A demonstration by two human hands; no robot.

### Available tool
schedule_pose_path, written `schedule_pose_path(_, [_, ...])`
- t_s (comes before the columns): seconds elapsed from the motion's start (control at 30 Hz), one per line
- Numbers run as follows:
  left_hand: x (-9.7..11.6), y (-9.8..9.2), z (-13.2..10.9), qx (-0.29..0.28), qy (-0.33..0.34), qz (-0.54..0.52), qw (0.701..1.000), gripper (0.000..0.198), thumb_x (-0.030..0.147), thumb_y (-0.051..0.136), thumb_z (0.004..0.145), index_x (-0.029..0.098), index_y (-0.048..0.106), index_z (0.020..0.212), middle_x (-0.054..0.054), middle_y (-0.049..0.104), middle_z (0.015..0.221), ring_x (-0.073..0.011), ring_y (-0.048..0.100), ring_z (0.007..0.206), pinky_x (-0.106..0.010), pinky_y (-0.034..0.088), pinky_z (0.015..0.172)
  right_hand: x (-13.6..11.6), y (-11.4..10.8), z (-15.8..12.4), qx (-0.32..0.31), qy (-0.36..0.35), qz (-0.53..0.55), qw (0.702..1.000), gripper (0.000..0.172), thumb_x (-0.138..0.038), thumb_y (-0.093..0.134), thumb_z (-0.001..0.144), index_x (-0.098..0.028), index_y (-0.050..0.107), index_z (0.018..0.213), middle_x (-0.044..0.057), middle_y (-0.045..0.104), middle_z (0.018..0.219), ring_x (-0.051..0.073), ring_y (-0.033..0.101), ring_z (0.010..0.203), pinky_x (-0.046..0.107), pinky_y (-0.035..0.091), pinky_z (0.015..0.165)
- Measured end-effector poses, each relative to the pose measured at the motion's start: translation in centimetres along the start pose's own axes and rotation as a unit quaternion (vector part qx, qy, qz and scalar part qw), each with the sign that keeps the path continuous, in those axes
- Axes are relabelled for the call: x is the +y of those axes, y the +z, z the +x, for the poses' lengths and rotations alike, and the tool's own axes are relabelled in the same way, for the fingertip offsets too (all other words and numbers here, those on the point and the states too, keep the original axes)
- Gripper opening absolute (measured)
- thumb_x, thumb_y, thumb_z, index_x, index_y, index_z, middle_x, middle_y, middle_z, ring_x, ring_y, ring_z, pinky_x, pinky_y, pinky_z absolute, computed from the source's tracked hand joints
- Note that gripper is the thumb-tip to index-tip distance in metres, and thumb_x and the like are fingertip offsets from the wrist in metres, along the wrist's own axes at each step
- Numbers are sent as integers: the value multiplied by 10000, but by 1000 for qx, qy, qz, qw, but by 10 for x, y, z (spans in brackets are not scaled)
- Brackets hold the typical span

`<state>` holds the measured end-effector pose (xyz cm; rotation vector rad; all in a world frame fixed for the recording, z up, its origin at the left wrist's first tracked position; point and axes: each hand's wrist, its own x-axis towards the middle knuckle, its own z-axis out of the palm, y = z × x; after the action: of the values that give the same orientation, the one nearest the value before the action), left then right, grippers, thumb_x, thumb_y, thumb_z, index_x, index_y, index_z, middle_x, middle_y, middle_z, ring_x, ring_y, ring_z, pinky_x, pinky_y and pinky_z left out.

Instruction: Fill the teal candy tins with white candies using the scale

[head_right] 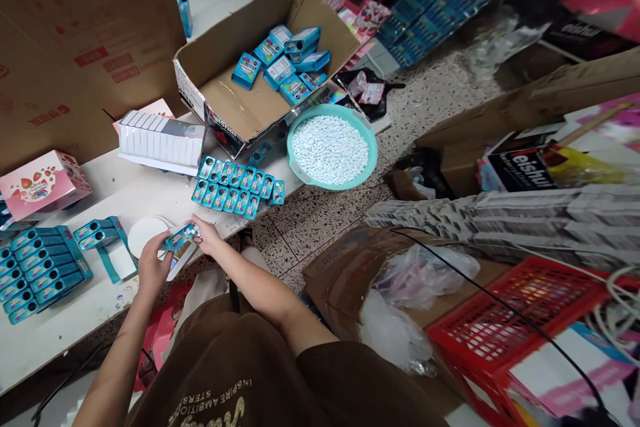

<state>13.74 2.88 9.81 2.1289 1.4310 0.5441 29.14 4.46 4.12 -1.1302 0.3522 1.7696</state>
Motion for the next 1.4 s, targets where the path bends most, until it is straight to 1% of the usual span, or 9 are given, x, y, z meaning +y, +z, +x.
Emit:
schedule_pose_path(0.13, [-8, 12, -5, 27, -104, -115, 988, 368, 260, 594, 748, 215, 538, 1109, -60, 611, 1077, -208, 570, 1013, -368, 449, 905, -5, 4, -10, -19, 5, 19, 1000, 214, -303, 630, 781, -134, 570, 665, -47, 482, 498, 23, 322, 355, 150, 144, 284])
schedule_pose_path(0.33, [-24, 37, -22, 153, -216, -289, 920, 450, 349, 703, 667, 208, 466, 1023, -25, 552, 933, -143, 570, 851, -290, 481, 787, -13, 6, -18, -95, 81, 33, 992, 288, -379, 571, 830, -162, 494, 657, -67, 423, 498, 20, 301, 358, 121, 155, 285])
schedule_pose_path(0.47, [-47, 41, -32, 222, -267, -306, 886, 522, 388, 703, 660, 207, 395, 1041, -25, 518, 955, -129, 566, 868, -285, 480, 798, -16, -6, -19, -97, 110, 33, 989, 306, -351, 473, 890, -165, 466, 647, -59, 441, 508, 24, 310, 352, 118, 153, 280])
schedule_pose_path(0.6, [-76, 35, -40, 264, -271, -290, 879, 537, 394, 716, 645, 205, 384, 1022, -17, 507, 946, -127, 569, 871, -297, 475, 824, -18, -25, -23, -94, 116, 22, 989, 303, -322, 431, 909, -166, 468, 651, -49, 465, 529, 30, 336, 363, 113, 158, 282])
schedule_pose_path(0.83, [-113, 35, -47, 267, -290, -261, 881, 509, 365, 715, 652, 199, 419, 1032, -35, 539, 983, -153, 588, 907, -334, 474, 854, -18, -49, -32, -69, 112, 17, 991, 271, -317, 456, 891, -180, 476, 659, -59, 444, 524, 36, 311, 360, 112, 193, 285])
schedule_pose_path(0.97, [-107, 32, -53, 279, -269, -186, 903, 594, 334, 731, 642, 196, 411, 1123, -85, 518, 1130, -180, 540, 1062, -352, 420, 942, -16, -55, -36, -58, 110, 24, 992, 260, -305, 450, 890, -178, 497, 668, -49, 464, 533, 42, 374, 387, 114, 290, 316])
schedule_pose_path(1.07, [-93, 30, -69, 328, -293, -126, 889, 661, 334, 728, 654, 194, 367, 1190, -115, 497, 1187, -193, 496, 1134, -378, 377, 980, -14, -55, -36, -39, 100, 31, 994, 223, -279, 475, 872, -172, 526, 683, -24, 532, 581, 56, 474, 454, 133, 419, 397])
schedule_pose_path(1.2, [-74, 33, -98, 355, -366, -111, 853, 498, 356, 617, 761, 194, 374, 1165, -87, 551, 1072, -167, 533, 1040, -357, 404, 914, -12, -50, -36, 2, 87, 40, 995, 145, -235, 509, 849, -163, 574, 740, 8, 613, 646, 87, 577, 551, 178, 514, 494])
schedule_pose_path(1.4, [-60, 35, -114, 365, -377, -101, 845, 333, 363, 564, 797, 183, 447, 1052, -59, 567, 986, -150, 549, 942, -319, 413, 856, -12, -38, -37, 4, 83, 62, 995, 166, -217, 477, 871, -157, 595, 770, 24, 643, 669, 100, 622, 624, 202, 553, 577])
